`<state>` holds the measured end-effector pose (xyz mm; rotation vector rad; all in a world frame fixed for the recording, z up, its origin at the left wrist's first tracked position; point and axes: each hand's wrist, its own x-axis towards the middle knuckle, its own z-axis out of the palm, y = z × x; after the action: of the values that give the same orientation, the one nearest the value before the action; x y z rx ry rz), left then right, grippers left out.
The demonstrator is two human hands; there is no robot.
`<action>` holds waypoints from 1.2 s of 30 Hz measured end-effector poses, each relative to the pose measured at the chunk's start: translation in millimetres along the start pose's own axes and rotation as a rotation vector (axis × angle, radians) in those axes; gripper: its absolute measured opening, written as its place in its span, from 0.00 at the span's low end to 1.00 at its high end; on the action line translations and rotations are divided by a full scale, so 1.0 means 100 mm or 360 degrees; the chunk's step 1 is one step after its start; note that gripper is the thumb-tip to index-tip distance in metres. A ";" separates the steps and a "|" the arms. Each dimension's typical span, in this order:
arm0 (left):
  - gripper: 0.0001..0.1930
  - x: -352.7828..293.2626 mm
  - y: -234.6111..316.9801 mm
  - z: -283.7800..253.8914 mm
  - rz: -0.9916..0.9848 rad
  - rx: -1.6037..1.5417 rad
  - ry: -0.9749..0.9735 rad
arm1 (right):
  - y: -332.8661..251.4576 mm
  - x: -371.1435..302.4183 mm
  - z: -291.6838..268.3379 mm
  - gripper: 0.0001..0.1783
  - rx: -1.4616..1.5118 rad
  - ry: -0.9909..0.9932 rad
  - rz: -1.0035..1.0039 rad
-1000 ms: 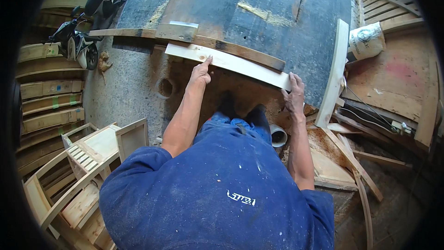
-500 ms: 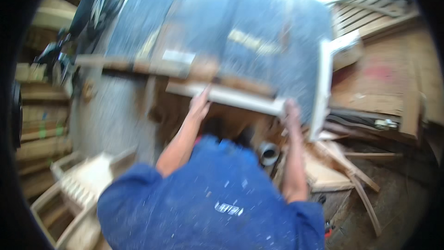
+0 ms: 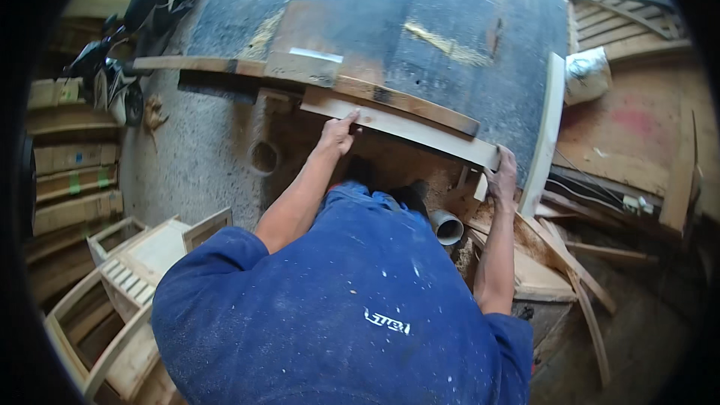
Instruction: Measuring and hammering wood pieces to assemble a wooden cabinet frame.
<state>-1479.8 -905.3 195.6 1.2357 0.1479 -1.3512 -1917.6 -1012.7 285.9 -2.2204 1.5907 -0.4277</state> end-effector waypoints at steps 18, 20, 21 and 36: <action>0.14 -0.19 0.01 0.18 0.0019 0.0069 0.0136 | -0.06 -0.01 -0.02 0.41 -0.0054 -0.0064 0.0171; 0.14 -0.20 0.04 0.19 -0.0012 0.0070 0.0125 | -0.07 -0.01 -0.02 0.41 -0.0077 -0.0072 0.0236; 0.14 -0.21 0.05 0.19 0.0012 0.0066 0.0109 | -0.08 -0.01 -0.01 0.41 -0.0066 -0.0066 0.0198; 0.24 -0.09 0.05 0.03 -0.0058 0.0231 -0.0006 | 0.10 -0.06 0.10 0.45 -0.0068 0.0080 0.0176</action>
<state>-1480.1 -902.7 205.7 1.3568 0.0707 -1.4157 -1923.4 -1008.8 272.6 -2.1552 1.7546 -0.4249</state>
